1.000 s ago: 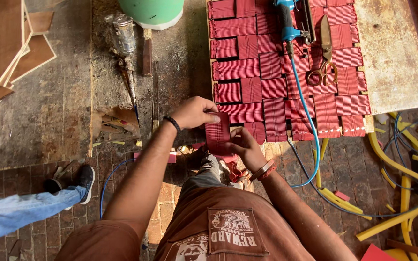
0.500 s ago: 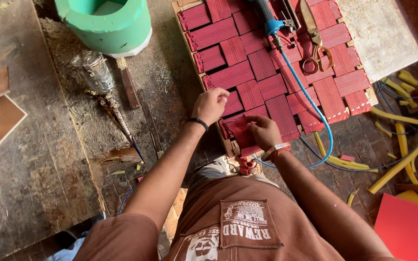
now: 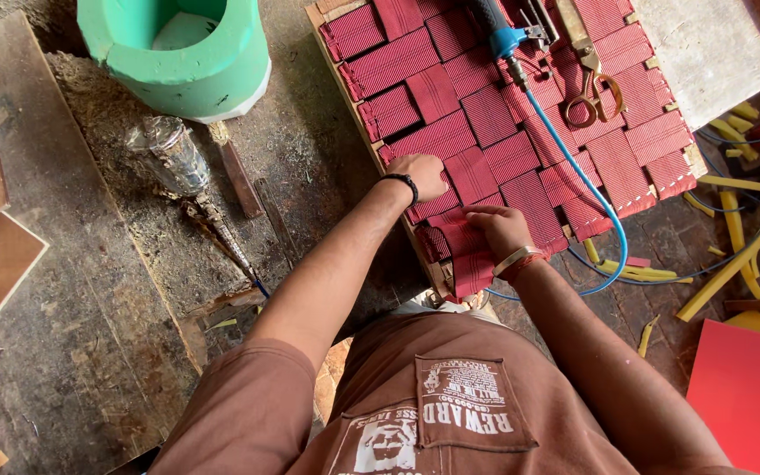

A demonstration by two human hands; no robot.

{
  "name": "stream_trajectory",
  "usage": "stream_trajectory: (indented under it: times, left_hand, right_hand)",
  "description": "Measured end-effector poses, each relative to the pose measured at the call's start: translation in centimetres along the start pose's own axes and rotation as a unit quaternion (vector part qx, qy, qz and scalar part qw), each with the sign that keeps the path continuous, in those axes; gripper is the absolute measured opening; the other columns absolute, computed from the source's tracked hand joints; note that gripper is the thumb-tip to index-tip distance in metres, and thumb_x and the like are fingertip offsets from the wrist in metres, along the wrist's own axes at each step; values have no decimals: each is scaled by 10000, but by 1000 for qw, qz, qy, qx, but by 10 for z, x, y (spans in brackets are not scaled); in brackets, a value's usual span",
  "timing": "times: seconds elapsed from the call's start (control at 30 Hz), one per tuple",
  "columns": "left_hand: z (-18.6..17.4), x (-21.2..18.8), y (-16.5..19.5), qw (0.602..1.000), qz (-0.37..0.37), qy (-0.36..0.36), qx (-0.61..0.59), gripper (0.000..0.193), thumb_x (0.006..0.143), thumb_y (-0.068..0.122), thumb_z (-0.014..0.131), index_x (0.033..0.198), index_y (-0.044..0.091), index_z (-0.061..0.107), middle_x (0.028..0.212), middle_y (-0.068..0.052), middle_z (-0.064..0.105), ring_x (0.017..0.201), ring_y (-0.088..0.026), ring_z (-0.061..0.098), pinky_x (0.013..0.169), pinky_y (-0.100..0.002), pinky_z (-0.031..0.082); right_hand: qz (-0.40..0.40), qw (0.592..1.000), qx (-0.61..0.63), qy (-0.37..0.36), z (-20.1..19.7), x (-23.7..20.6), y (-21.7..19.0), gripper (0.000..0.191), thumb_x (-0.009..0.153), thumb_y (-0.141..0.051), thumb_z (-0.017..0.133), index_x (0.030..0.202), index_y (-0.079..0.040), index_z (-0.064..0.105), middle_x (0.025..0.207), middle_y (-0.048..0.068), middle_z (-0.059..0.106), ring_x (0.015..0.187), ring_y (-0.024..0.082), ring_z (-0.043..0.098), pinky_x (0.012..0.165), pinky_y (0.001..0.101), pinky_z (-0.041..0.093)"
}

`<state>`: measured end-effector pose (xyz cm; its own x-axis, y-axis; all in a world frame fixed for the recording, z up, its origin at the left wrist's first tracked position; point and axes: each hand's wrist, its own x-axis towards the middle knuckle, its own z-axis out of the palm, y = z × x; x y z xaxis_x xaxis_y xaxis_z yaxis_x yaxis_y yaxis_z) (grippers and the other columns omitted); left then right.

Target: The person weaves red webbing straps over and under the straps on a wooden frame, pulling each strap taut and folding the ends. They use a pneumatic nail gun to staple the woven straps to the frame, pressing the webbing flat by hand between staples.

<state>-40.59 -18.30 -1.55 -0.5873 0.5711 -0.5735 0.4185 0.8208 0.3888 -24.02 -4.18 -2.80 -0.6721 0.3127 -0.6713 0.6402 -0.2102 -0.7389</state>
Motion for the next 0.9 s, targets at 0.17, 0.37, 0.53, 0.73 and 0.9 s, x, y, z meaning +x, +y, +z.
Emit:
stream_trajectory:
  times: [0.17, 0.37, 0.53, 0.73, 0.9]
  left_hand:
    - [-9, 13, -3, 999, 0, -47, 19, 377, 773, 452, 827, 1013, 162, 802, 985, -50, 782, 911, -202, 723, 868, -405, 581]
    - [-11, 32, -16, 993, 9, -74, -93, 314, 739, 386, 868, 1003, 225, 817, 929, 2, 791, 813, -128, 729, 698, -332, 586]
    - [-14, 36, -20, 982, 0, -109, -154, 228, 735, 314, 879, 897, 180, 789, 754, 35, 692, 629, -66, 624, 473, -274, 509]
    - [-38, 26, -9, 953, -54, -203, -219, 185, 771, 153, 748, 670, 132, 594, 558, 64, 445, 415, -52, 348, 366, -255, 274]
    - [-46, 22, -6, 935, -79, -213, -272, 205, 791, 119, 619, 629, 164, 501, 557, 79, 443, 401, -40, 304, 359, -235, 236]
  right_hand:
    - [-3, 999, -30, 10, 5, -1, -5, 227, 928, -86, 669, 1113, -11, 777, 944, 97, 774, 767, 152, 714, 717, 268, 591]
    - [-12, 987, -157, 20, 11, -16, -21, 237, 924, -134, 692, 1130, -65, 786, 963, 84, 788, 788, 141, 729, 727, 285, 606]
    - [14, 967, -252, 40, 15, -30, -35, 275, 917, -189, 718, 1174, -118, 785, 1017, 85, 798, 829, 157, 747, 765, 316, 616]
    - [27, 958, -284, -19, 5, -38, -48, 410, 846, -225, 789, 1228, -79, 752, 1083, 133, 796, 928, 196, 773, 854, 338, 616]
    - [5, 938, -347, 0, 14, -38, -35, 565, 793, -222, 849, 1311, -65, 686, 1160, 146, 767, 974, 217, 769, 884, 336, 599]
